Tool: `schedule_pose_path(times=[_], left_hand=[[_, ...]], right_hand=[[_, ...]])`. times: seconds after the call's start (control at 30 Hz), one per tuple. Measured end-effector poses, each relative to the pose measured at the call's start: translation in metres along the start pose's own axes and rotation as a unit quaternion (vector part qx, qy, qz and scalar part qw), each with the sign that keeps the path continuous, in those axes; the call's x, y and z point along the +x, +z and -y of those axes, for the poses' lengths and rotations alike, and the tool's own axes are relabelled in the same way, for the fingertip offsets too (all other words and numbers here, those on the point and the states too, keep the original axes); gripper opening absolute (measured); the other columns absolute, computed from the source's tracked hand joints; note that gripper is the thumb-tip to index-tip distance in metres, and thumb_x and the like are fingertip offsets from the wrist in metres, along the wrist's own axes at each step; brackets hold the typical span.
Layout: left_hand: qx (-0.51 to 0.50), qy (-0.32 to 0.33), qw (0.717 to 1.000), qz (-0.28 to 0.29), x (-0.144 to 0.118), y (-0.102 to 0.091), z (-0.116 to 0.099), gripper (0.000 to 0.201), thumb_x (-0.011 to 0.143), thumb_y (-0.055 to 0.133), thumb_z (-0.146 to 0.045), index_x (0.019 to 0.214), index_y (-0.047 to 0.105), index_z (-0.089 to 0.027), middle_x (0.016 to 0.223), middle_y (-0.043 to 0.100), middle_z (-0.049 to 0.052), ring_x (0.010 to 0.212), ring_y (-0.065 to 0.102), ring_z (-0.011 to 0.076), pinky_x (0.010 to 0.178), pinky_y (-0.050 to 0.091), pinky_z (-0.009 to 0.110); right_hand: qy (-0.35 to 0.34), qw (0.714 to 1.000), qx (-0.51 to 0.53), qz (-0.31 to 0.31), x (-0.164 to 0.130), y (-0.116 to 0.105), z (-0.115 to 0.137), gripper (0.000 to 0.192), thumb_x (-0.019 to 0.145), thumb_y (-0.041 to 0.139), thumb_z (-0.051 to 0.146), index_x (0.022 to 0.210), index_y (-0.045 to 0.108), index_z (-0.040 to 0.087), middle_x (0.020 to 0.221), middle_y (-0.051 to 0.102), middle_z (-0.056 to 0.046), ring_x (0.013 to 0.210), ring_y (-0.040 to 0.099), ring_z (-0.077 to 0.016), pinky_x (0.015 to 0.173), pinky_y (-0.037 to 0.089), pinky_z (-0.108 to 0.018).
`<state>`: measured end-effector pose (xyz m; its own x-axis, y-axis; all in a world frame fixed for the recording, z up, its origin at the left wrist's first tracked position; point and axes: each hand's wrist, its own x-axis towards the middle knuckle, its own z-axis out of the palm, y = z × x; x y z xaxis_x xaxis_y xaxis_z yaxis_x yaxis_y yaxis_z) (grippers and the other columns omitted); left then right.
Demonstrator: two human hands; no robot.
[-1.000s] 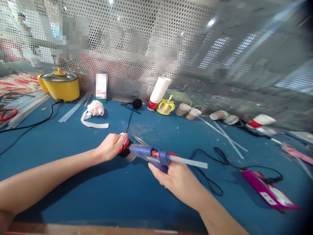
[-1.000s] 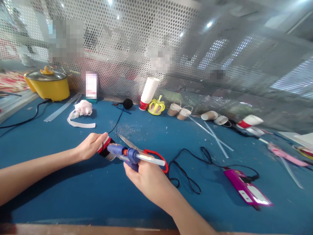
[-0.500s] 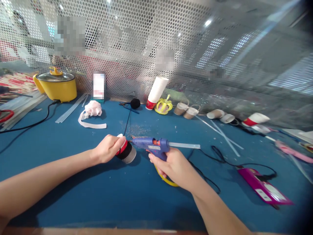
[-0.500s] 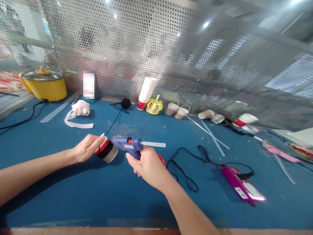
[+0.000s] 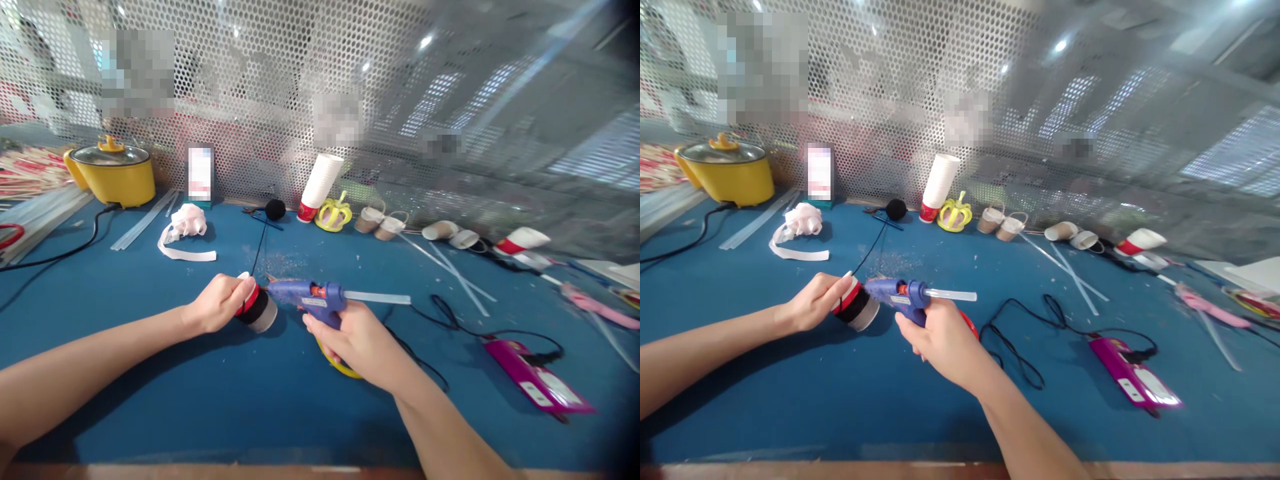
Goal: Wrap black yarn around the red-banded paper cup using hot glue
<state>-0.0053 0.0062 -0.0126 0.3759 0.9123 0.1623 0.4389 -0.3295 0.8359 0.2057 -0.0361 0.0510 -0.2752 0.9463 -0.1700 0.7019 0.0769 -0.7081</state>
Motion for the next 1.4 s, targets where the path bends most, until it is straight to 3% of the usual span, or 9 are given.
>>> schedule_pose_path(times=[0.2,0.4,0.57,0.9,1.4], left_hand=[[-0.007,-0.051,0.998,-0.023,0.003,0.002,-0.001,0.047,0.085,0.023,-0.049,0.049,0.024,-0.019,0.049,0.025,-0.004,0.049,0.023,0.0087,0.045,0.022,0.023],[0.006,-0.089,0.995,-0.037,0.005,0.002,-0.002,0.046,0.083,0.022,-0.051,0.050,0.024,-0.020,0.051,0.021,-0.004,0.050,0.021,0.0094,0.045,0.020,0.024],[0.007,-0.094,0.995,-0.038,0.005,0.002,-0.003,0.046,0.083,0.022,-0.051,0.050,0.027,-0.019,0.051,0.022,-0.004,0.051,0.021,0.0095,0.046,0.021,0.024],[-0.010,-0.053,0.998,-0.027,0.002,0.002,0.001,0.047,0.085,0.023,-0.050,0.049,0.023,-0.019,0.049,0.023,-0.004,0.049,0.021,0.0085,0.045,0.022,0.024],[0.027,0.016,0.999,-0.017,-0.001,0.001,-0.001,0.045,0.085,0.023,-0.044,0.049,0.027,-0.019,0.048,0.027,-0.004,0.048,0.024,0.0083,0.046,0.025,0.023]], right_hand=[[-0.027,0.997,-0.057,-0.042,-0.008,0.005,0.003,0.019,0.078,0.047,0.030,0.061,0.047,0.020,0.041,0.047,0.004,0.038,0.047,-0.0115,0.042,0.038,-0.023],[-0.078,0.988,-0.121,-0.056,-0.012,0.013,0.001,0.017,0.079,0.047,0.030,0.067,0.054,0.020,0.048,0.053,0.001,0.050,0.054,-0.0158,0.051,0.042,-0.026],[-0.113,0.979,-0.155,-0.063,-0.011,0.015,0.000,0.015,0.078,0.047,0.028,0.081,0.059,0.019,0.066,0.063,-0.003,0.060,0.058,-0.0171,0.059,0.044,-0.028],[-0.026,0.999,-0.027,-0.021,-0.008,0.004,0.004,0.017,0.079,0.046,0.029,0.066,0.048,0.020,0.041,0.046,0.005,0.036,0.046,-0.0097,0.039,0.038,-0.021],[-0.022,0.998,0.062,0.002,0.013,0.001,-0.008,0.017,0.078,0.051,0.032,0.075,0.054,0.015,0.040,0.048,0.006,0.035,0.044,-0.0085,0.041,0.039,-0.021]])
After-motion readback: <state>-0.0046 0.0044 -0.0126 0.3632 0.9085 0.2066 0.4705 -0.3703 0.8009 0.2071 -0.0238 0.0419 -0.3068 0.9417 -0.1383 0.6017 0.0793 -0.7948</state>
